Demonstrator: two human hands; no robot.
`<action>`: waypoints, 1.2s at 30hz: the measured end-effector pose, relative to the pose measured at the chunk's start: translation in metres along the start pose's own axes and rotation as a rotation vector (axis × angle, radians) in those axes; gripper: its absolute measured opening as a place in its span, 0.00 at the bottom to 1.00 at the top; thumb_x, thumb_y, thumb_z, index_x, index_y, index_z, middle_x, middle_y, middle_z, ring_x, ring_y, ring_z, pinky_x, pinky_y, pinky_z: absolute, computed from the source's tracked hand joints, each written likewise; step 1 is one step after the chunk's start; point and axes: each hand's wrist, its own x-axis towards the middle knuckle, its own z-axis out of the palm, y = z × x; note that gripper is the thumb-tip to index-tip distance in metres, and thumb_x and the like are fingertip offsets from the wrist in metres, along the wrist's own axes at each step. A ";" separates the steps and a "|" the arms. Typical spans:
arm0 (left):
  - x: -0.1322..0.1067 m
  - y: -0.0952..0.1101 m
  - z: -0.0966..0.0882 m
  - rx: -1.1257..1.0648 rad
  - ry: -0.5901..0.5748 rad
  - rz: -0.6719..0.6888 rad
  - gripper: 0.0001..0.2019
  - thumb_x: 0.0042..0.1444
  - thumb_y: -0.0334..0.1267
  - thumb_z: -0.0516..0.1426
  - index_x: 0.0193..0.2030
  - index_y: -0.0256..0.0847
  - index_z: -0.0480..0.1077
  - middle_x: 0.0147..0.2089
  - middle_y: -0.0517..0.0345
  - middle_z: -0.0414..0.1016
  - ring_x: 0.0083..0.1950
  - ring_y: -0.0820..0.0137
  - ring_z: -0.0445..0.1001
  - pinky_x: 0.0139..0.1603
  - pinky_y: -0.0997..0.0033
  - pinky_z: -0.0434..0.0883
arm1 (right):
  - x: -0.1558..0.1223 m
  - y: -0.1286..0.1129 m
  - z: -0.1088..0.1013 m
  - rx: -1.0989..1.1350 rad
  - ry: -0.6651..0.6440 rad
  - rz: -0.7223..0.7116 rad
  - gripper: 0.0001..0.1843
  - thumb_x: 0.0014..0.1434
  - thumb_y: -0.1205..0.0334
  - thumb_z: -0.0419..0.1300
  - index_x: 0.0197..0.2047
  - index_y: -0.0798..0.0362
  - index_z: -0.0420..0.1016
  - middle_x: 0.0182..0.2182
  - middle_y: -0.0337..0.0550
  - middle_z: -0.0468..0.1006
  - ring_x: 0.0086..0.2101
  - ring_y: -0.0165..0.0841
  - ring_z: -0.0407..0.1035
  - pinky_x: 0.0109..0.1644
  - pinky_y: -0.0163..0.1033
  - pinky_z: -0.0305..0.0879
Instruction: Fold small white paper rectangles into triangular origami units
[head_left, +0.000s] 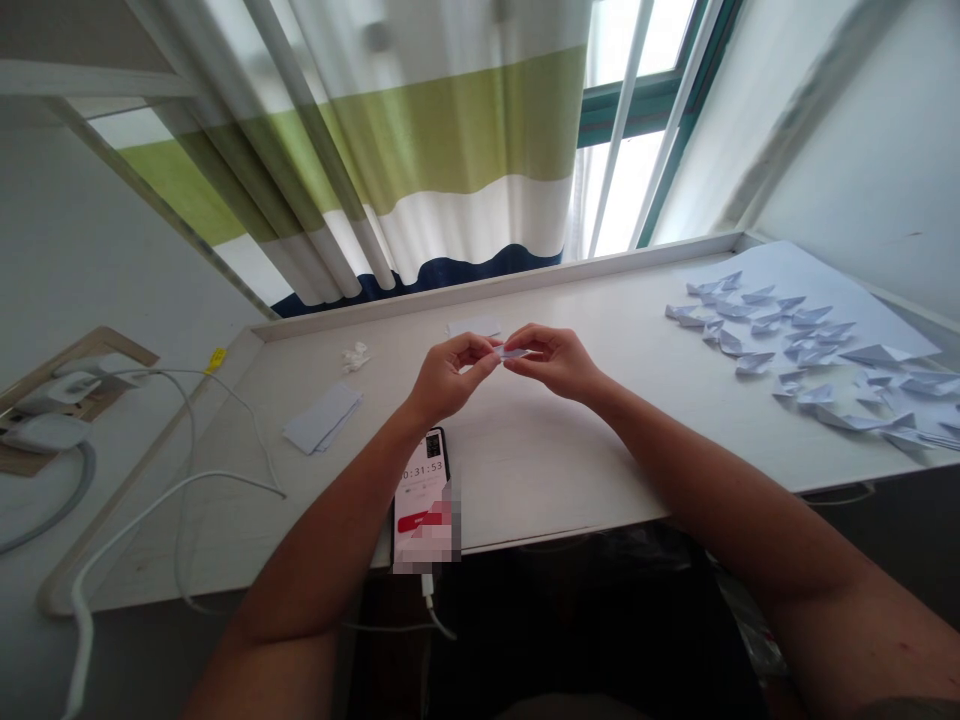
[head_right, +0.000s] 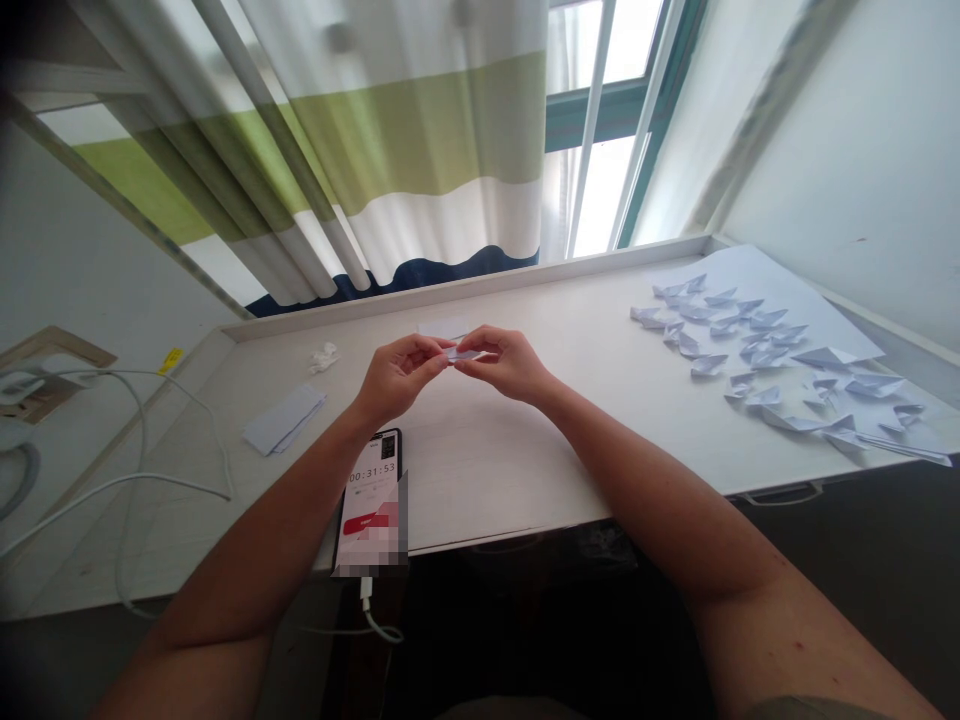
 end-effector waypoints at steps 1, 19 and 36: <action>0.000 0.000 0.001 -0.011 0.007 -0.007 0.09 0.63 0.42 0.68 0.39 0.39 0.78 0.50 0.46 0.87 0.49 0.63 0.85 0.54 0.58 0.81 | 0.000 0.000 0.000 0.011 0.000 0.000 0.23 0.51 0.42 0.80 0.38 0.50 0.85 0.40 0.46 0.86 0.44 0.42 0.81 0.53 0.53 0.82; 0.001 -0.002 0.003 -0.105 0.012 -0.091 0.12 0.55 0.34 0.71 0.45 0.39 0.80 0.51 0.47 0.87 0.44 0.67 0.85 0.49 0.63 0.82 | 0.000 -0.002 0.001 -0.055 0.002 0.004 0.24 0.50 0.40 0.80 0.38 0.50 0.83 0.40 0.45 0.85 0.43 0.41 0.81 0.51 0.51 0.82; 0.000 -0.002 0.000 0.180 -0.051 -0.013 0.10 0.63 0.40 0.67 0.49 0.42 0.81 0.47 0.51 0.87 0.47 0.64 0.85 0.52 0.61 0.82 | 0.001 0.003 0.004 -0.084 0.115 -0.013 0.28 0.54 0.33 0.76 0.32 0.51 0.81 0.32 0.44 0.83 0.32 0.37 0.78 0.40 0.49 0.84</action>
